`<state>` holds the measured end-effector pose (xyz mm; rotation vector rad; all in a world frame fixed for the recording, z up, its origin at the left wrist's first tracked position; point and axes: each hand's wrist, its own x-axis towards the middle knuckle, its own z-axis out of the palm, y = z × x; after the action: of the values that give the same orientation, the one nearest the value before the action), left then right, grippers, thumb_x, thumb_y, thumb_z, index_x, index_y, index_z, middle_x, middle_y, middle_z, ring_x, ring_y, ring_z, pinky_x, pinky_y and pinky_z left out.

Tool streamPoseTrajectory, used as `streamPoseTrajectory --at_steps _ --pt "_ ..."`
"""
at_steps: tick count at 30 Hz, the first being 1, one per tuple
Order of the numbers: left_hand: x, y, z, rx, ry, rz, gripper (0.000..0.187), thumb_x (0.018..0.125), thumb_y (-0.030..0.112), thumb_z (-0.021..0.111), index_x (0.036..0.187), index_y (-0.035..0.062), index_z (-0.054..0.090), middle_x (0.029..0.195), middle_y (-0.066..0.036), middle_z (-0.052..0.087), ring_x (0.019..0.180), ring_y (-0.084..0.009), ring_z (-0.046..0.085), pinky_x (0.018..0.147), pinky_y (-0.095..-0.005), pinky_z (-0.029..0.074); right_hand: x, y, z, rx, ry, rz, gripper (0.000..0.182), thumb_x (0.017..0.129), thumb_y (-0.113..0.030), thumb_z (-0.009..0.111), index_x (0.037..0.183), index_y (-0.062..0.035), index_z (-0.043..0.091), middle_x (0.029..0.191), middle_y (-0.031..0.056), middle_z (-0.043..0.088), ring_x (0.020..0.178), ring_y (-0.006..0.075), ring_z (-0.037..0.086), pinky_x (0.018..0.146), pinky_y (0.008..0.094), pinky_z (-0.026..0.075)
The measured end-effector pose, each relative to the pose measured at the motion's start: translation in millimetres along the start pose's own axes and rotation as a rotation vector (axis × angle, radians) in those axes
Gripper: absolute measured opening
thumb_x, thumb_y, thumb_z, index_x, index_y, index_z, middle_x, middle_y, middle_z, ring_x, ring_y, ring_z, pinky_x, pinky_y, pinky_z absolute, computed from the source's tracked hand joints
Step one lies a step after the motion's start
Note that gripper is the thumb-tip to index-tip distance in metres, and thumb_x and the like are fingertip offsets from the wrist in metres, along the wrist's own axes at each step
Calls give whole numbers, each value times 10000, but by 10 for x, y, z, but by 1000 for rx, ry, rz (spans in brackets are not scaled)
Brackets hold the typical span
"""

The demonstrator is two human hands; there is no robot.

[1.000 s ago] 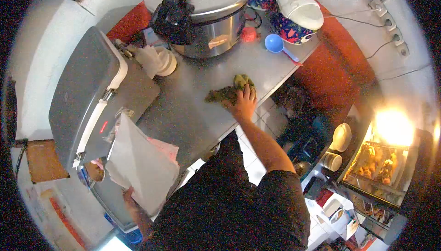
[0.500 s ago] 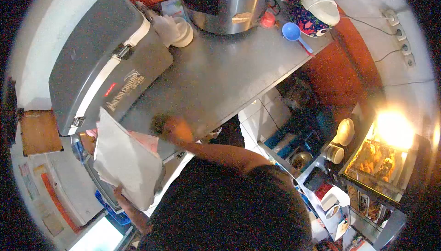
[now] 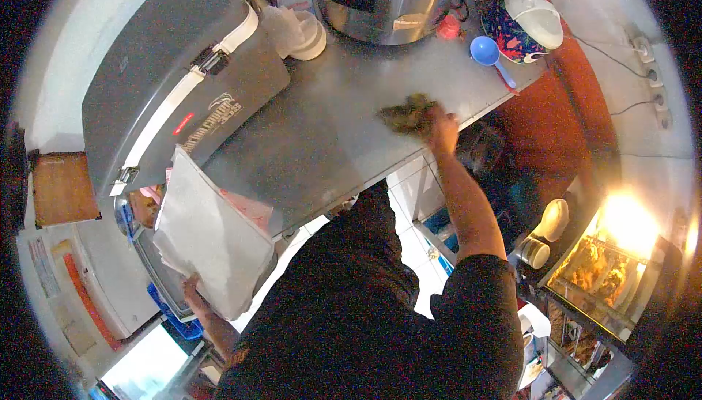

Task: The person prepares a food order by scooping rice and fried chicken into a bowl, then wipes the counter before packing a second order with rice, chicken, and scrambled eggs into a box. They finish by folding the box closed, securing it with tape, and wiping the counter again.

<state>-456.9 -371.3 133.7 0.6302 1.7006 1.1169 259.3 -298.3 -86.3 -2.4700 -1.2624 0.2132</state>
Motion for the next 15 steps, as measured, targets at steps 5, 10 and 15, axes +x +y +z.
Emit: streamPoseTrajectory --at_steps 5,10,15 --pt "114 -216 -132 -20 61 34 647 748 177 630 1342 -33 483 1153 -157 612 1018 -280 621 877 -392 518 110 -453 -403 -331 30 194 542 811 -384 682 1305 -196 565 1208 121 630 1133 362 574 851 557 473" --pt "-100 -49 -108 -131 33 15 674 737 207 643 1352 -20 485 1187 -169 592 1026 -297 612 886 -407 515 24 -720 31 71 132 163 532 768 -378 736 1223 -138 602 1087 146 649 1030 356 617 880 486 491" --pt "-293 93 -360 -72 256 21 639 766 230 604 1338 -34 496 1233 -165 575 1063 -309 605 924 -432 502 -1539 -2786 109 536 -91 -217 441 718 -174 779 1110 -59 612 1069 161 645 998 365 615 855 451 502"
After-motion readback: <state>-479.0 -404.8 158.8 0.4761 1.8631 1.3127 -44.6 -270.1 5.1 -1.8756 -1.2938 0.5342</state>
